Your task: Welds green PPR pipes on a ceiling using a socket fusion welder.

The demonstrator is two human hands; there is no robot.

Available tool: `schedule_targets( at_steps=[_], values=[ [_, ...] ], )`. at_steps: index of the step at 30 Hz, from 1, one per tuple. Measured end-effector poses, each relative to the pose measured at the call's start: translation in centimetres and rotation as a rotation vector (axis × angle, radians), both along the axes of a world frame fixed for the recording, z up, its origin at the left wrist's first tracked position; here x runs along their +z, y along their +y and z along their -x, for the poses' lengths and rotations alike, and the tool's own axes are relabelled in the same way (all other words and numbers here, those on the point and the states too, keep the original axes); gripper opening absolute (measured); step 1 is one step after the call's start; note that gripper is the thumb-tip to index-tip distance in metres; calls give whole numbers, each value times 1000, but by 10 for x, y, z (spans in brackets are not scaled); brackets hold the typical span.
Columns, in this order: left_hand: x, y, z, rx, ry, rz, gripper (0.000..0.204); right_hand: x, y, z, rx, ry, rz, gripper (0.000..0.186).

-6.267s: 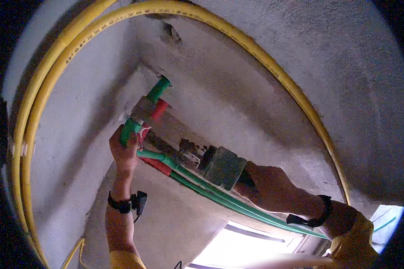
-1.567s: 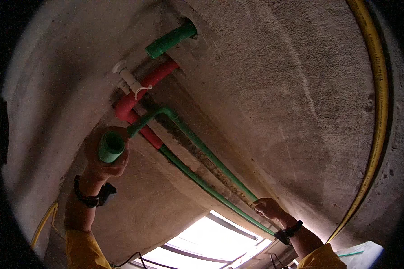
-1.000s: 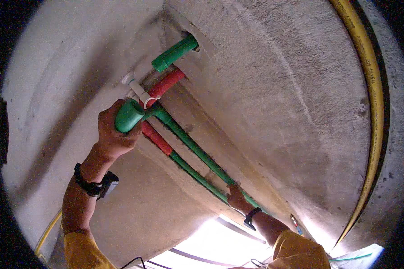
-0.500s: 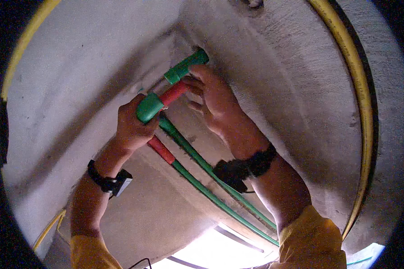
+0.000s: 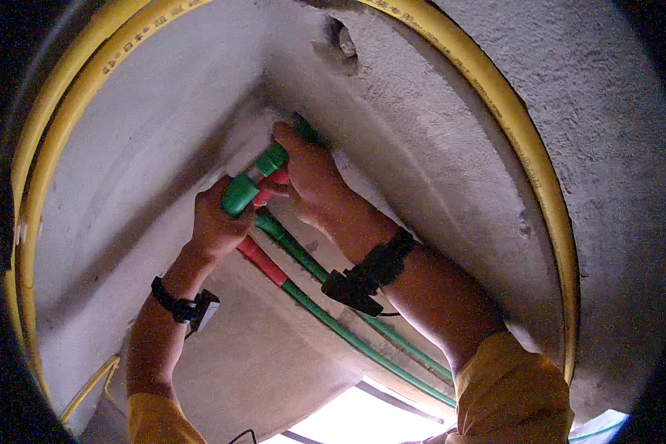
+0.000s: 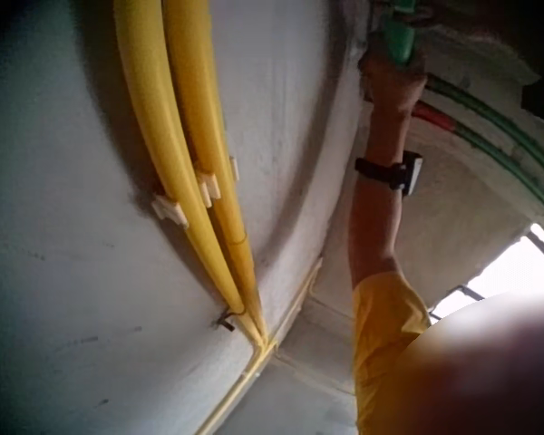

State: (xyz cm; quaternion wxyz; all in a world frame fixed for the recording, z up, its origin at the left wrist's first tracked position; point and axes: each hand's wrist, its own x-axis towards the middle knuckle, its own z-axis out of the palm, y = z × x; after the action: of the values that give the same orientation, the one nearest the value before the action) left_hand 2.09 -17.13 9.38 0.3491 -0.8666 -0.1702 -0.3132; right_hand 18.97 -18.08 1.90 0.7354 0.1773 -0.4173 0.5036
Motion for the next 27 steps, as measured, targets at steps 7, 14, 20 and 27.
schedule_targets(
  at_steps=[7,14,20,27],
  values=[
    [-9,-7,4,-29,21,-5,18,11,14,-1,48,-75,48,21],
    [-7,0,13,-73,-5,-29,25,24,16,10,-49,-16,145,23],
    [-14,-10,0,-28,-38,-20,34,29,8,16,-21,67,155,19],
    [-7,-1,1,-57,-78,-5,40,28,10,12,16,35,76,19]
  ],
)
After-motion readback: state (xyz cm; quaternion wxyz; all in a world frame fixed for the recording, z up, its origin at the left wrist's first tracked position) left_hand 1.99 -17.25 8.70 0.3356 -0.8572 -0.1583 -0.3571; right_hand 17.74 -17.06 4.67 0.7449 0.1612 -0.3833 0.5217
